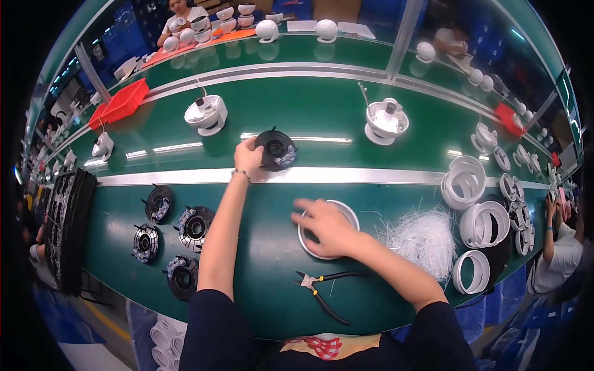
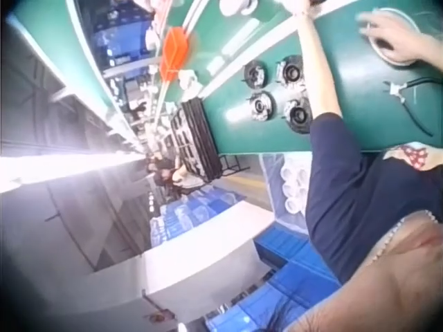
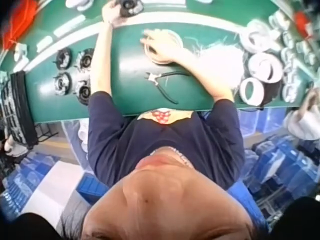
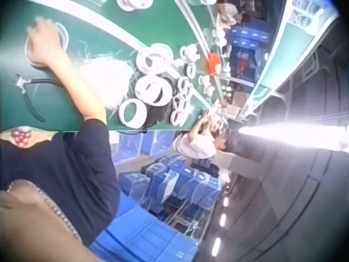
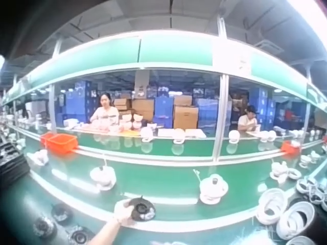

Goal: Assembling electronic camera components on an industrial assembly line.

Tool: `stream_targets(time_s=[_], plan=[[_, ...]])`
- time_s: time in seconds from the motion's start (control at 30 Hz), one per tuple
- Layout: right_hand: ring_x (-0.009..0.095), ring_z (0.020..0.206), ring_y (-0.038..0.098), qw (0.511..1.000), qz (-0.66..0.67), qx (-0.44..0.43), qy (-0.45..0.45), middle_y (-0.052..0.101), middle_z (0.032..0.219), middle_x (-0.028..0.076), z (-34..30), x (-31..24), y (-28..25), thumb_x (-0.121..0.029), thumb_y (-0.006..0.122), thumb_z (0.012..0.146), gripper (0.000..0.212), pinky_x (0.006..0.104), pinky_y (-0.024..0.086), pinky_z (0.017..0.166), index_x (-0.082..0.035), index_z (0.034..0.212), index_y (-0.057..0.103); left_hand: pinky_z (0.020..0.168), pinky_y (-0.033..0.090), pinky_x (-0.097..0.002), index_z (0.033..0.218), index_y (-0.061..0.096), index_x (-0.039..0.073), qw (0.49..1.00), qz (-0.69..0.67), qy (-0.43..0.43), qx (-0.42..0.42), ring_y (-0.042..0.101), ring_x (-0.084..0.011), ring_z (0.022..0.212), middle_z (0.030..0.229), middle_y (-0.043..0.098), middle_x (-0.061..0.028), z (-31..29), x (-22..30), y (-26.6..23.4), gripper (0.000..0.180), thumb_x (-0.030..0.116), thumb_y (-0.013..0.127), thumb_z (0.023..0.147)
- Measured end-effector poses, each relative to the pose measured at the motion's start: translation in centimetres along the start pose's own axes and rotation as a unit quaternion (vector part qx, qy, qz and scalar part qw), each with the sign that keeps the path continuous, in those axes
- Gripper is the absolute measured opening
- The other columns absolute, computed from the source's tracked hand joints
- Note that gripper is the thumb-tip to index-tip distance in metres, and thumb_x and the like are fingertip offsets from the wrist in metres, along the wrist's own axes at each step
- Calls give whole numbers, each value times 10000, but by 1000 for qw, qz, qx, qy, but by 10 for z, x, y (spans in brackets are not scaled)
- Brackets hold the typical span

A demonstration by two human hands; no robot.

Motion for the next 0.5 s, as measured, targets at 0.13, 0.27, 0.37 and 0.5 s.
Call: stream_targets(time_s=[0.13,0.27,0.37,0.5], plan=[[487,1254,42,965,-86,-56,240,21,1377,279,-18,22,-18,-557,764,395,1226,654,93,938,-20,1334,187,802,448,-272,1082,399,-45,968,-206,101,107,557,-203,911,1050,501,-149,-73,42,12,310,-29,490,787],[488,1249,67,949,-76,-113,286,42,1369,286,-29,20,-2,-599,750,390,1292,656,125,929,27,1330,123,831,431,-261,1119,287,-25,959,-265,77,62,478,-173,1001,1108,384,-125,-101,45,26,341,-61,437,815],[476,1243,116,962,-69,-54,258,101,1350,294,-21,-2,-3,-598,743,411,1265,641,150,935,62,1310,144,842,421,-256,1126,271,-14,943,-321,53,65,470,-165,1001,1119,376,-118,-111,43,30,340,-56,425,827],[454,1231,172,959,-20,-94,268,166,1325,303,-18,3,21,-550,750,450,1208,613,187,943,58,1308,153,844,418,-251,1132,262,-11,934,-352,42,53,466,-158,994,1122,374,-119,-121,57,32,342,-47,425,833]])
Point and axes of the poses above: each hand's wrist, its own z-axis towards the middle knuckle, its own y-axis out of the palm, x = y × z, the point moved 6 cm from there along z, towards the middle knuckle
